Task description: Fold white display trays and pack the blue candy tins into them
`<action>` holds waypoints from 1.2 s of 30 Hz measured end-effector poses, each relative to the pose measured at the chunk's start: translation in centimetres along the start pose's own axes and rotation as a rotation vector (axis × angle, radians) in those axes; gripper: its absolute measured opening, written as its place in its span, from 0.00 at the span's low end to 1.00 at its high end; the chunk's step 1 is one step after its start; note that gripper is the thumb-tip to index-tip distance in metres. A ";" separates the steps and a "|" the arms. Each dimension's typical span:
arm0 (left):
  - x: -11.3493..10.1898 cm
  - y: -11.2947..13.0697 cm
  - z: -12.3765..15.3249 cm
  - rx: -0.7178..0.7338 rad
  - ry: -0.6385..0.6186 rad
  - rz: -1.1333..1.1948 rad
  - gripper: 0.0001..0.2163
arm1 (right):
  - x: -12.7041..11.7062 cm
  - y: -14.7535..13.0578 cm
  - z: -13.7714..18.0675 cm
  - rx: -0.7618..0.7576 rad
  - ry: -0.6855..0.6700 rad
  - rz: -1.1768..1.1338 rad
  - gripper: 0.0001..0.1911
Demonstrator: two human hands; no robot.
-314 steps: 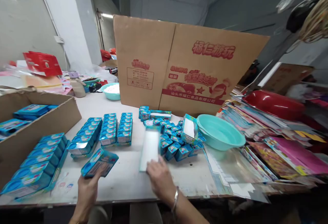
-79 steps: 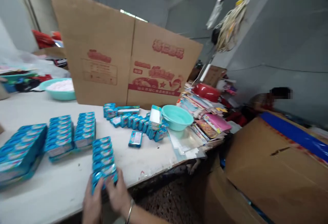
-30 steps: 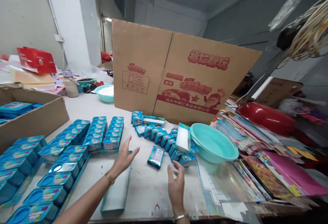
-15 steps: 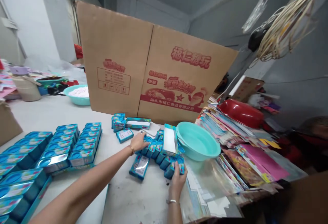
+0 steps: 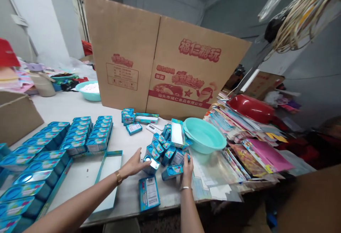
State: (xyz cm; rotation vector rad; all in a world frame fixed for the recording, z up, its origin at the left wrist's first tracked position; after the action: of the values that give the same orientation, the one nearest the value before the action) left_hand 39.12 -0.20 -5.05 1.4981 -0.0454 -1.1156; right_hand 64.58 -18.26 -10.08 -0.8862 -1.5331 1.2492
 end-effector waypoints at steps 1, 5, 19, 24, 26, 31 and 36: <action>-0.7 -0.4 0.0 -0.014 0.048 0.007 0.49 | -0.4 0.0 1.0 -0.035 0.066 0.013 0.33; -3.5 -0.5 -3.0 0.007 0.124 0.107 0.45 | -3.2 -0.2 7.7 -0.209 0.257 0.052 0.36; 2.8 4.2 -12.7 0.138 -0.125 0.533 0.40 | 2.4 -0.5 20.5 -0.200 -0.654 0.543 0.32; 3.2 3.8 -11.5 0.142 -0.211 0.633 0.31 | 0.8 1.1 19.2 0.490 -0.332 -0.183 0.28; 3.2 3.6 -11.3 0.128 -0.219 0.655 0.29 | 0.8 2.2 20.0 0.772 -0.218 -0.420 0.31; 3.6 3.0 -11.2 0.091 -0.250 0.694 0.27 | 1.6 2.0 21.0 0.936 -0.197 -0.678 0.29; 4.1 2.5 -11.4 0.072 -0.282 0.732 0.27 | 3.8 0.5 21.1 0.843 -0.324 -0.771 0.28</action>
State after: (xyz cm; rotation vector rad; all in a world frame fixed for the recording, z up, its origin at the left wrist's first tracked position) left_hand 50.02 5.19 -7.42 1.2129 -0.7731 -0.7128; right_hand 43.29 -20.98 -10.66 0.4397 -1.1918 1.2773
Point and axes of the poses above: each hand's wrist, its own z-axis away from the middle knuckle, its own x-axis out of the palm, y = z × x, the point moved 6 cm from there along -z, towards the middle knuckle, and after that the axes turned 9 degrees about -z, right-handed, at the moved point
